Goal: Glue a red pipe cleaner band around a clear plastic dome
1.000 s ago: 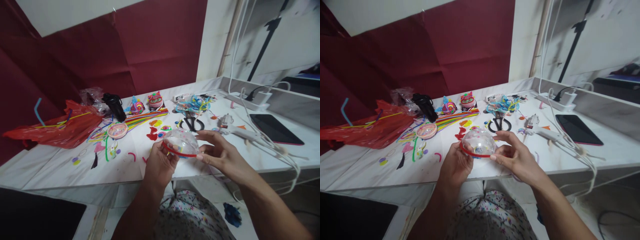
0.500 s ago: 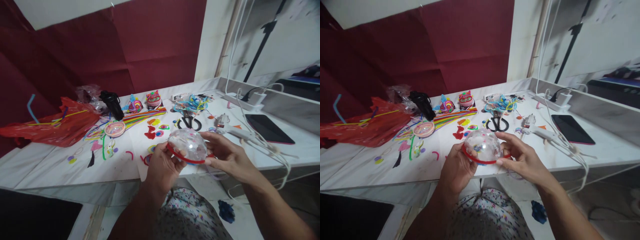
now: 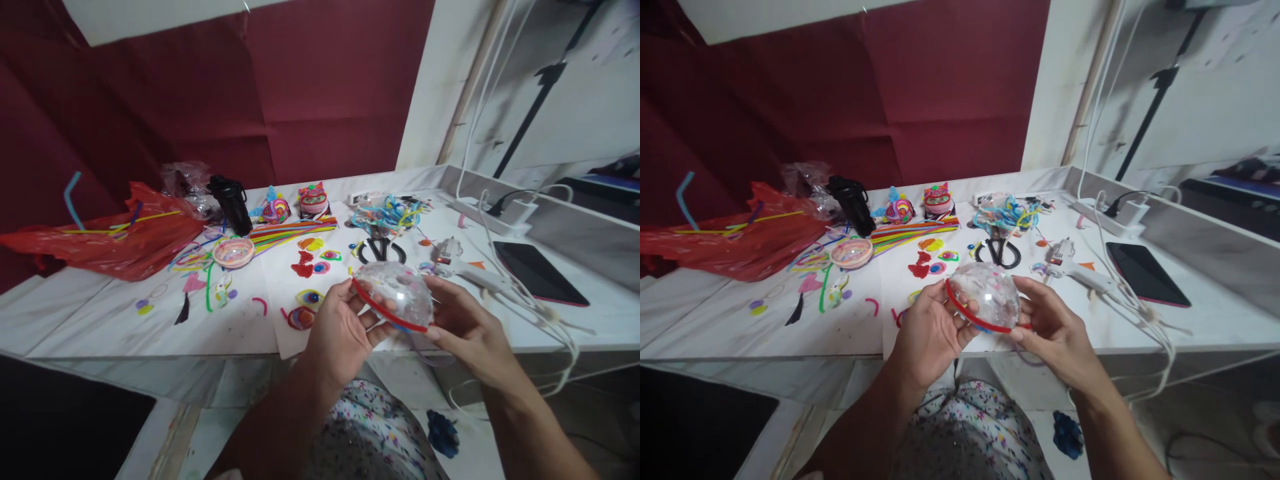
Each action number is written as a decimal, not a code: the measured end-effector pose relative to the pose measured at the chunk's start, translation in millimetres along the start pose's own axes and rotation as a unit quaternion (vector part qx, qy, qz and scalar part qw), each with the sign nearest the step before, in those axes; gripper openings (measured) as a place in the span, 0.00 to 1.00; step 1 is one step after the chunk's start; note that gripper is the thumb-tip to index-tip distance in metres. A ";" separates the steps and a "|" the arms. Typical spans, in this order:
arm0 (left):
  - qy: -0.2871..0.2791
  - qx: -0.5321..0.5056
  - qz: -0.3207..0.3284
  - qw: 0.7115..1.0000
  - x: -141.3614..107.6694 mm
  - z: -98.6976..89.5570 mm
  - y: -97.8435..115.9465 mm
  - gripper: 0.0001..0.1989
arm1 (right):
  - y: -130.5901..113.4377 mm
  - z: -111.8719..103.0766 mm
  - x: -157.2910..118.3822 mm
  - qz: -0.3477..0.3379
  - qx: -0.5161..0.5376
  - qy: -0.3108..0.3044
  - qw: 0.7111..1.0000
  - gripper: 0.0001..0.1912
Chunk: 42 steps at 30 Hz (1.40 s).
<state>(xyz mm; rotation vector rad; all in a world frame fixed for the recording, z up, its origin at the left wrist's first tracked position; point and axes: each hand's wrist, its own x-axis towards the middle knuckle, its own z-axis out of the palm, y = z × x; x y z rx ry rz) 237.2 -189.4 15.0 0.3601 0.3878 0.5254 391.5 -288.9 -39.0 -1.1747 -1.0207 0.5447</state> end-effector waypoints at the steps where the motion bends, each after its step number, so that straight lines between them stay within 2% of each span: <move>1: -0.004 0.000 0.002 1.000 -0.1 -0.2 -0.2 0.10 | 0.4 0.7 0.0 -0.002 0.010 -0.004 1.000 0.28; 4: -0.018 -0.002 0.002 1.000 0.0 -1.5 0.3 0.12 | 1.2 2.1 0.2 -0.007 0.024 -0.002 1.000 0.28; 10: -0.014 -0.009 0.004 1.000 -0.6 -1.2 0.2 0.14 | 3.1 1.8 -0.5 -0.009 -0.013 0.009 1.000 0.28; 16: -0.030 -0.001 0.054 0.998 -2.9 -0.4 -8.9 0.12 | -0.7 3.8 0.0 0.006 -0.017 0.029 0.999 0.29; 19: -0.013 0.014 0.063 0.998 -2.8 -0.1 -9.4 0.13 | -3.9 5.6 -0.1 0.009 -0.006 0.034 0.999 0.27; 24: 0.045 0.047 0.049 0.997 -0.9 2.3 -6.6 0.13 | -3.8 6.5 -2.1 0.009 0.018 0.014 1.000 0.26; 36: 0.064 0.029 0.033 0.997 3.1 7.0 -5.3 0.15 | -0.9 2.8 -3.8 0.020 -0.004 0.017 1.000 0.27; 39: 0.040 0.044 0.058 0.997 4.4 5.7 -8.9 0.17 | 0.2 4.4 -3.1 0.014 0.015 0.014 1.000 0.26; 42: -0.020 0.092 0.103 0.990 3.7 1.6 -14.3 0.11 | 3.5 5.5 -1.4 0.006 0.004 0.032 0.999 0.27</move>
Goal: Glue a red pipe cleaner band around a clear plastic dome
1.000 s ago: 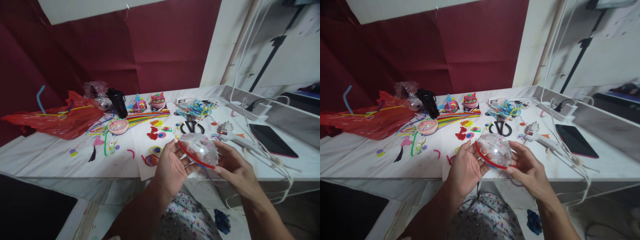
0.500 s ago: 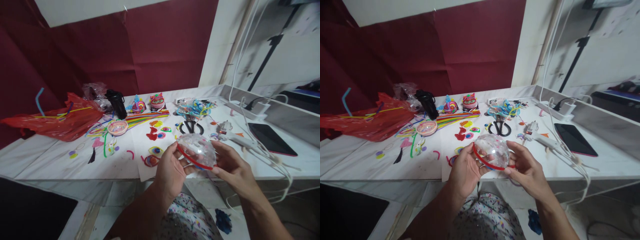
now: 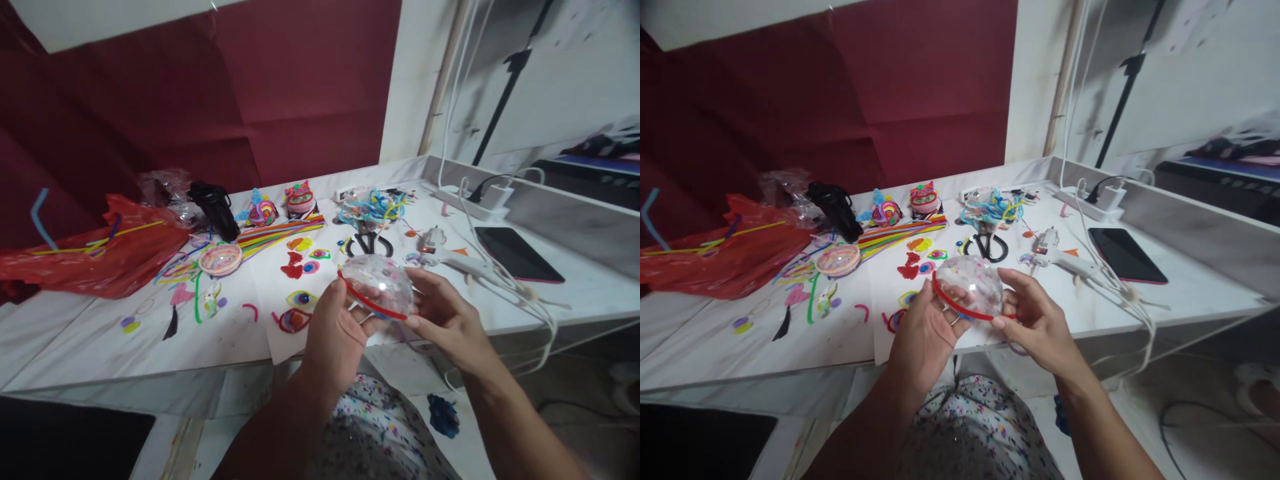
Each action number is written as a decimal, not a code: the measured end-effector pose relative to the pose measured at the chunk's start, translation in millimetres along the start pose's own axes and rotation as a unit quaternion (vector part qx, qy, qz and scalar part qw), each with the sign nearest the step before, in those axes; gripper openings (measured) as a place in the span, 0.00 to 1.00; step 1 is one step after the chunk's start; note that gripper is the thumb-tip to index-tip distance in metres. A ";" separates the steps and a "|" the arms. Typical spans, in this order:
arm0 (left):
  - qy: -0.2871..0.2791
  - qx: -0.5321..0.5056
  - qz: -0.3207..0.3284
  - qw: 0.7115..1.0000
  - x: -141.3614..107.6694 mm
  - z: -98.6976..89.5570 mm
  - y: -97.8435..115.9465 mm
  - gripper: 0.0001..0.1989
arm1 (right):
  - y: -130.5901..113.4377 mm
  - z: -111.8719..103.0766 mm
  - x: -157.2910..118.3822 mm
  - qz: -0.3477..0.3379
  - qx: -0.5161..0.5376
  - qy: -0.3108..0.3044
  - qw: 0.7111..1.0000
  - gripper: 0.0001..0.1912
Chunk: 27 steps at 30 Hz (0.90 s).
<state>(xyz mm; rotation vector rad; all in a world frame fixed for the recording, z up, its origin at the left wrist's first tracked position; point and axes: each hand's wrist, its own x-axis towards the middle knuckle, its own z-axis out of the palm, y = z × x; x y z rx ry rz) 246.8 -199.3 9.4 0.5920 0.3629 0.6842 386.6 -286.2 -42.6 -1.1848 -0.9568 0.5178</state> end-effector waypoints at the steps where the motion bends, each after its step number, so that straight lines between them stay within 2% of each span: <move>1: -0.018 0.019 0.019 0.999 -0.9 -1.1 -1.9 0.08 | 1.7 0.2 0.8 -0.007 -0.004 0.004 1.000 0.27; 4: -0.049 0.068 0.069 0.994 -2.9 -3.4 -6.9 0.08 | 7.1 0.0 3.2 -0.034 -0.002 -0.002 0.999 0.28; 7: -0.058 0.113 0.096 0.987 -3.0 -3.7 -11.4 0.08 | 9.4 -0.4 4.8 -0.040 -0.003 -0.019 0.999 0.29; 13: -0.028 0.162 0.136 0.977 1.6 -5.2 -23.0 0.16 | 2.1 2.0 4.7 -0.035 -0.018 -0.028 0.999 0.28; 18: 0.000 0.177 0.165 0.970 6.3 -8.4 -28.4 0.13 | -2.1 1.6 5.7 -0.045 -0.065 -0.029 0.996 0.28; 22: 0.021 0.173 0.172 0.970 7.7 -8.6 -26.4 0.11 | -8.2 -5.7 7.7 -0.064 -0.167 -0.047 0.983 0.29; 27: 0.035 0.177 0.182 0.967 9.3 -9.5 -24.7 0.11 | -24.7 -15.8 10.1 -0.137 -0.327 -0.031 0.935 0.25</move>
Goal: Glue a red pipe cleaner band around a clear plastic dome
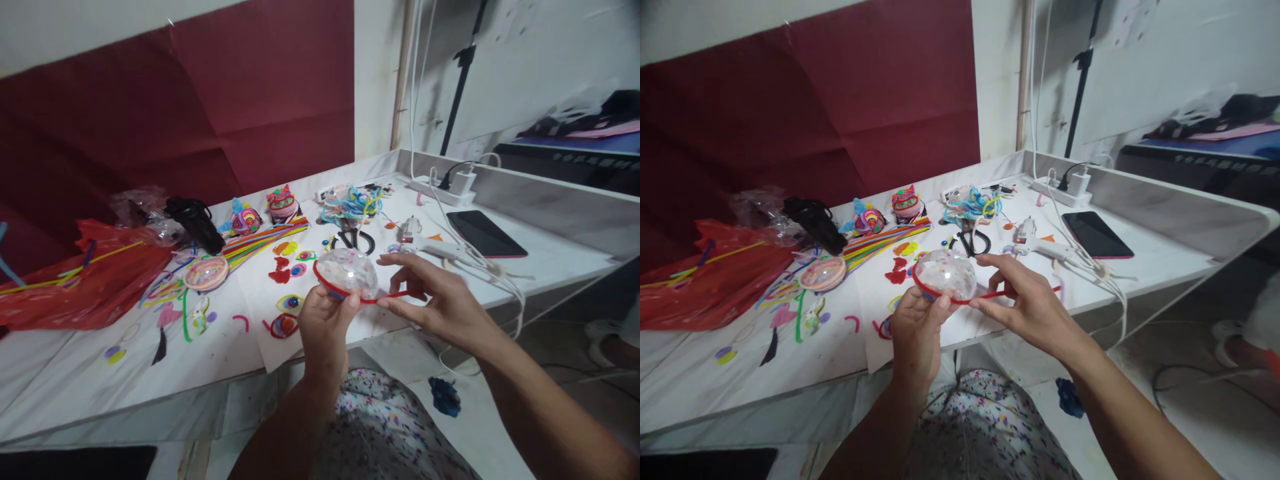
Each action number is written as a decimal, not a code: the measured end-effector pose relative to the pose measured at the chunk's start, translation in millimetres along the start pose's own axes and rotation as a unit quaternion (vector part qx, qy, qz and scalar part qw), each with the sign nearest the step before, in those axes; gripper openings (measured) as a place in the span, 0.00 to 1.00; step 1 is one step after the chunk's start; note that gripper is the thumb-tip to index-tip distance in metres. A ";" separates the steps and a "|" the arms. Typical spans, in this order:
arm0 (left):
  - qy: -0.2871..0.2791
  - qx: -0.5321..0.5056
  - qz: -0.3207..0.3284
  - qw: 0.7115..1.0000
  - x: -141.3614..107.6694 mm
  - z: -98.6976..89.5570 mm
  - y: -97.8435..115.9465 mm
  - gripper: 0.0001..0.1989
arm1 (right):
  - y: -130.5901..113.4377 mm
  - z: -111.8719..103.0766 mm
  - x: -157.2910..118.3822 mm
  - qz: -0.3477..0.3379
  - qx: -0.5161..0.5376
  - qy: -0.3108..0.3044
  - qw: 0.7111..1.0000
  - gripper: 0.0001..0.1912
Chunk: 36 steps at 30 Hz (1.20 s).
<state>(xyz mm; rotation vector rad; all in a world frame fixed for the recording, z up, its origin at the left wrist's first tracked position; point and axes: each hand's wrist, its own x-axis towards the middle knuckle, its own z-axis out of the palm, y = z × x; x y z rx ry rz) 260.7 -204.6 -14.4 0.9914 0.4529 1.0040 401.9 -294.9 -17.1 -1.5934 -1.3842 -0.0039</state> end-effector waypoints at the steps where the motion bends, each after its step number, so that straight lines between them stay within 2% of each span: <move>1: 0.002 0.001 0.001 1.000 0.3 -0.2 -0.4 0.11 | -1.0 -2.3 0.8 -0.009 -0.012 0.003 1.000 0.23; 5: -0.001 0.005 0.004 1.000 0.9 -0.9 -1.7 0.13 | -4.7 -5.8 3.1 -0.010 0.001 -0.018 1.000 0.10; 10: -0.002 0.014 0.005 1.000 1.5 -1.6 -1.1 0.13 | -13.1 -5.9 8.1 0.001 0.023 -0.057 0.998 0.07; 16: 0.009 0.016 0.001 1.000 1.6 -2.0 -1.5 0.12 | -19.5 -5.0 15.3 0.018 0.008 -0.095 0.995 0.06; 25: 0.019 0.029 0.026 0.999 0.3 -4.6 -5.3 0.15 | -24.3 2.4 17.6 0.063 -0.028 -0.101 0.993 0.08; 36: 0.038 0.080 0.044 0.995 4.7 -17.1 -5.5 0.11 | -20.1 9.2 16.1 0.019 -0.005 -0.100 0.995 0.08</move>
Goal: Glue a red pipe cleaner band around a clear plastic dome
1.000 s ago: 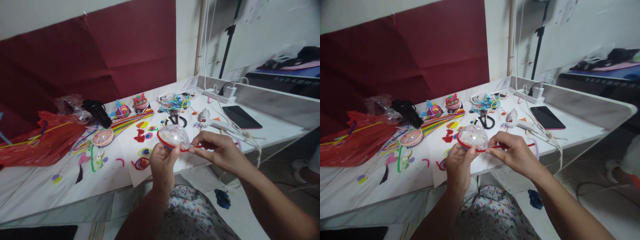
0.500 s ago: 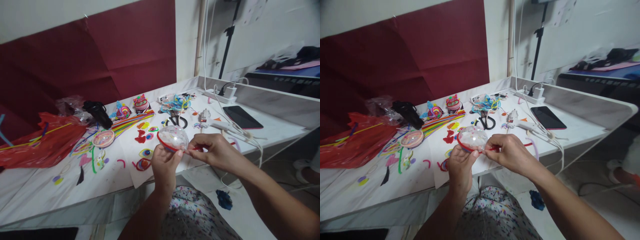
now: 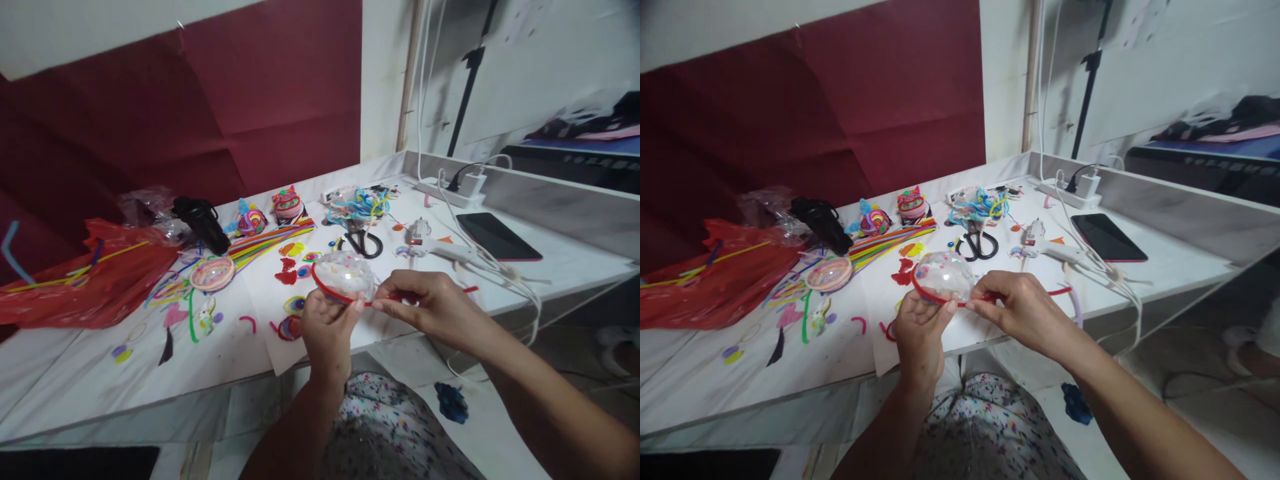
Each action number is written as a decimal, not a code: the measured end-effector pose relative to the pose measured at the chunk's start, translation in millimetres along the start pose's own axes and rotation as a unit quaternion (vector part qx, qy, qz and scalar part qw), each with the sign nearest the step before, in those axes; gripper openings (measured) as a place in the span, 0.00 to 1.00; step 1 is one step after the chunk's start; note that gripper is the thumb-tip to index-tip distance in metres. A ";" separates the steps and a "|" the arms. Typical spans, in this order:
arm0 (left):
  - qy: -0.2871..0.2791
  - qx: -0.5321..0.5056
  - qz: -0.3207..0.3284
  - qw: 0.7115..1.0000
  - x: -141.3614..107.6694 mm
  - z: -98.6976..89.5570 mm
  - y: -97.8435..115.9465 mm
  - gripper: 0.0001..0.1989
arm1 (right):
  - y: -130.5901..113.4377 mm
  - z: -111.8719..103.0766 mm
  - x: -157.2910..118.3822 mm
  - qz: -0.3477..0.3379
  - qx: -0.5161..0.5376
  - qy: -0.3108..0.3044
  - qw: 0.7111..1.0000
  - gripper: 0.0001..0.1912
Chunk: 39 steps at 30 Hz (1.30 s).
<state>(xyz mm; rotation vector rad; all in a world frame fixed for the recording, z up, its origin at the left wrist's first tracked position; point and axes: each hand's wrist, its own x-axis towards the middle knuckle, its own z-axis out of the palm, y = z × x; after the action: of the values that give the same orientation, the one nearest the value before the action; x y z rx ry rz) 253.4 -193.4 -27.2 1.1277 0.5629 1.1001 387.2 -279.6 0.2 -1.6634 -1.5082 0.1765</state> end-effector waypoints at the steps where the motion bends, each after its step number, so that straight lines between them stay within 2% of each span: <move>1: 0.004 0.000 0.001 1.000 0.9 -1.2 0.4 0.11 | 1.2 -0.4 -0.7 -0.015 -0.004 0.003 1.000 0.08; 5: 0.015 -0.003 0.006 1.000 4.3 -5.1 1.7 0.11 | 7.4 -1.8 -2.2 -0.122 -0.074 0.051 0.988 0.06; 9: 0.031 -0.005 0.010 0.999 6.9 -6.2 4.5 0.12 | 9.3 -0.1 1.0 -0.207 -0.252 0.101 0.940 0.06; 12: 0.045 -0.010 0.015 0.999 8.3 -5.2 6.6 0.12 | 5.7 5.1 3.3 -0.202 -0.357 0.158 0.898 0.09; 14: 0.057 -0.024 0.016 0.998 8.8 -4.6 6.6 0.13 | 3.2 10.4 3.0 -0.178 -0.374 0.181 0.892 0.09; 16: 0.067 -0.037 0.021 0.997 9.0 -4.3 5.6 0.13 | 1.5 16.9 1.2 -0.161 -0.327 0.187 0.912 0.09; 19: 0.074 -0.041 0.026 0.996 8.7 -4.0 4.2 0.15 | -1.5 27.9 -2.3 -0.125 -0.145 0.208 0.959 0.08; 22: 0.077 -0.041 0.025 0.996 8.5 -3.5 4.4 0.15 | -6.3 38.9 -4.0 -0.032 0.027 0.235 0.971 0.05; 24: 0.080 -0.042 0.026 0.996 8.3 -2.9 5.1 0.15 | -9.2 45.2 -3.4 0.061 0.137 0.261 0.954 0.07; 26: 0.083 -0.042 0.029 0.995 7.7 -2.1 5.6 0.16 | -11.1 50.1 -1.6 0.147 0.262 0.262 0.917 0.11; 28: 0.082 -0.042 0.031 0.995 6.8 -1.3 5.3 0.16 | -11.9 53.5 0.8 0.192 0.365 0.248 0.877 0.13; 30: 0.084 -0.040 0.031 0.995 5.8 -0.6 4.1 0.16 | -12.2 55.7 3.2 0.198 0.416 0.250 0.851 0.14; 32: 0.088 -0.032 0.029 0.995 5.1 -0.1 1.8 0.16 | -12.7 57.1 5.1 0.190 0.431 0.272 0.839 0.15; 36: 0.088 -0.011 0.033 0.996 4.6 -0.1 -3.6 0.16 | -14.9 58.6 5.2 0.175 0.432 0.305 0.831 0.22; 39: 0.075 -0.009 0.034 0.997 4.1 0.1 -5.2 0.15 | -15.8 59.4 2.4 0.164 0.395 0.331 0.841 0.28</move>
<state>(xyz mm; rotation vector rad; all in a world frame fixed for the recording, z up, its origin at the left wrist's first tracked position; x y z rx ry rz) 257.3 -189.9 -31.3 1.0600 0.6353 1.2534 339.6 -250.1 -25.2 -1.0954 -0.4865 0.3163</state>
